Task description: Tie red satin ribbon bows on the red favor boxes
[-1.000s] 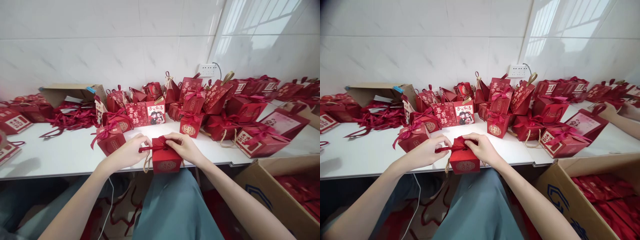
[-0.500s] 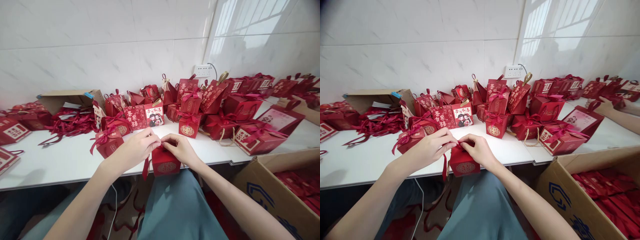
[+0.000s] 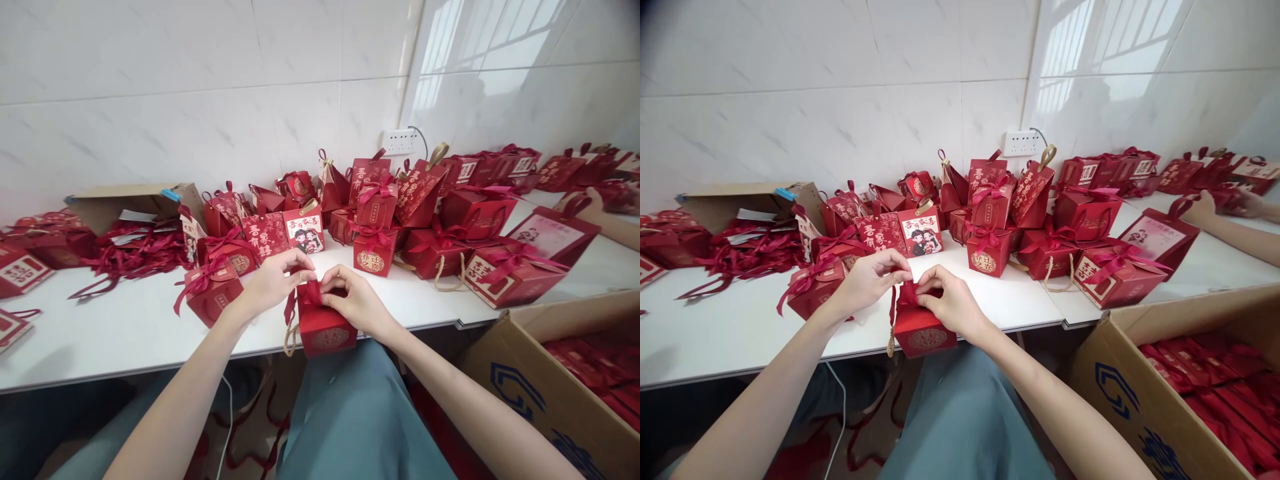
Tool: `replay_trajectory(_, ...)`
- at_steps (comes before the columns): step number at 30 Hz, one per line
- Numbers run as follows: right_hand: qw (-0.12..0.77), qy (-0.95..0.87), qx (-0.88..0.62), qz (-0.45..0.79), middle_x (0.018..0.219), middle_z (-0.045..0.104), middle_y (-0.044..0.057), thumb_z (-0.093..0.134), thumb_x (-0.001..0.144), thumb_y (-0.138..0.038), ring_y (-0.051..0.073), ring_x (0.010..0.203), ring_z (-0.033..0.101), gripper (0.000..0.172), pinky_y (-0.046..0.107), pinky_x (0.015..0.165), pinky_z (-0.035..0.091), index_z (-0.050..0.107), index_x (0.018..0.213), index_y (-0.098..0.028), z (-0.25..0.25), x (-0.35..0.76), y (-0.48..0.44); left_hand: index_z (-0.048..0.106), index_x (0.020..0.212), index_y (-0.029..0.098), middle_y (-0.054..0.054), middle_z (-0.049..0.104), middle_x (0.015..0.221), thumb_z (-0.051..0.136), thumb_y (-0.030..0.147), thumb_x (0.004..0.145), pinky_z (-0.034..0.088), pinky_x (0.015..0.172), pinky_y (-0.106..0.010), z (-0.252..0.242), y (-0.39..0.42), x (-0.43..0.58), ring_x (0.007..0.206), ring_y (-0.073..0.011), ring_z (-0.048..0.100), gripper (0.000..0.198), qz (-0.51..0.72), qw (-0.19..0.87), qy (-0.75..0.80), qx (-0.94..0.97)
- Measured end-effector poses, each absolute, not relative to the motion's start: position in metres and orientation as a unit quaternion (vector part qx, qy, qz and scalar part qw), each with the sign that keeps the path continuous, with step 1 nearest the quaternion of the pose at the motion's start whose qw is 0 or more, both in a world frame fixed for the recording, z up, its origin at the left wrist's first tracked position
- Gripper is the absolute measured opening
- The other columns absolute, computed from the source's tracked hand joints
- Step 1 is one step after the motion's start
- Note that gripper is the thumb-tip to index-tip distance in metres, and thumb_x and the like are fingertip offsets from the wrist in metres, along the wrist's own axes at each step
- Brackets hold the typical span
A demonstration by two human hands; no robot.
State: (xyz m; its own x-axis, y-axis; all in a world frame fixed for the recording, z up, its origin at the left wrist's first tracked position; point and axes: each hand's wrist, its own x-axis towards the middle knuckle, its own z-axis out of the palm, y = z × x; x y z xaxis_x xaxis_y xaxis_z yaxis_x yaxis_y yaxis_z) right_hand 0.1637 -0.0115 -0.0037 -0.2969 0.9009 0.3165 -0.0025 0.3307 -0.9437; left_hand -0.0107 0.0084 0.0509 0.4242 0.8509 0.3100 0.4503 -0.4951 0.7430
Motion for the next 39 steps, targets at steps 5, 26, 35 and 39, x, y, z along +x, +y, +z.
replay_trajectory(5,0.481,-0.643,-0.354,0.479,0.072,0.062,-0.003,0.060,0.070,-0.015,0.014,0.075,0.064,0.016,0.027,0.070,0.046,0.049,0.080,-0.021,-0.002,0.163,-0.011,0.058,0.074,0.017,0.001,0.061,0.075,0.059,0.030,0.077,0.042,0.069,-0.026,0.040,0.012,-0.005,0.071,-0.0129,0.055,0.013,0.362,0.316,0.419,0.771)
replay_trajectory(26,0.513,-0.624,-0.410,0.424,0.073,0.061,0.000,0.061,0.068,-0.023,0.014,0.071,0.060,0.008,0.029,0.071,0.048,0.055,0.072,-0.018,0.000,0.163,-0.014,0.064,0.074,0.018,-0.006,0.062,0.089,0.050,0.021,0.080,0.043,0.083,-0.033,0.016,-0.007,-0.014,0.088,-0.0189,0.055,0.016,0.310,0.188,0.396,0.843)
replay_trajectory(35,0.522,-0.623,-0.400,0.424,0.073,0.062,0.000,0.060,0.069,-0.025,0.015,0.069,0.059,0.009,0.029,0.069,0.047,0.054,0.072,-0.019,-0.002,0.163,-0.014,0.061,0.079,0.018,-0.005,0.063,0.083,0.050,0.023,0.080,0.044,0.080,-0.032,0.016,-0.011,-0.009,0.085,-0.0189,0.055,0.012,0.334,0.245,0.415,0.810)
replay_trajectory(39,0.527,-0.631,-0.404,0.401,0.074,0.061,0.000,0.058,0.070,-0.022,0.015,0.072,0.057,0.005,0.029,0.071,0.045,0.055,0.073,-0.020,-0.006,0.164,-0.014,0.062,0.077,0.017,-0.006,0.061,0.093,0.052,0.026,0.080,0.043,0.085,-0.033,0.015,-0.014,-0.008,0.093,-0.0198,0.054,0.013,0.327,0.273,0.408,0.807)
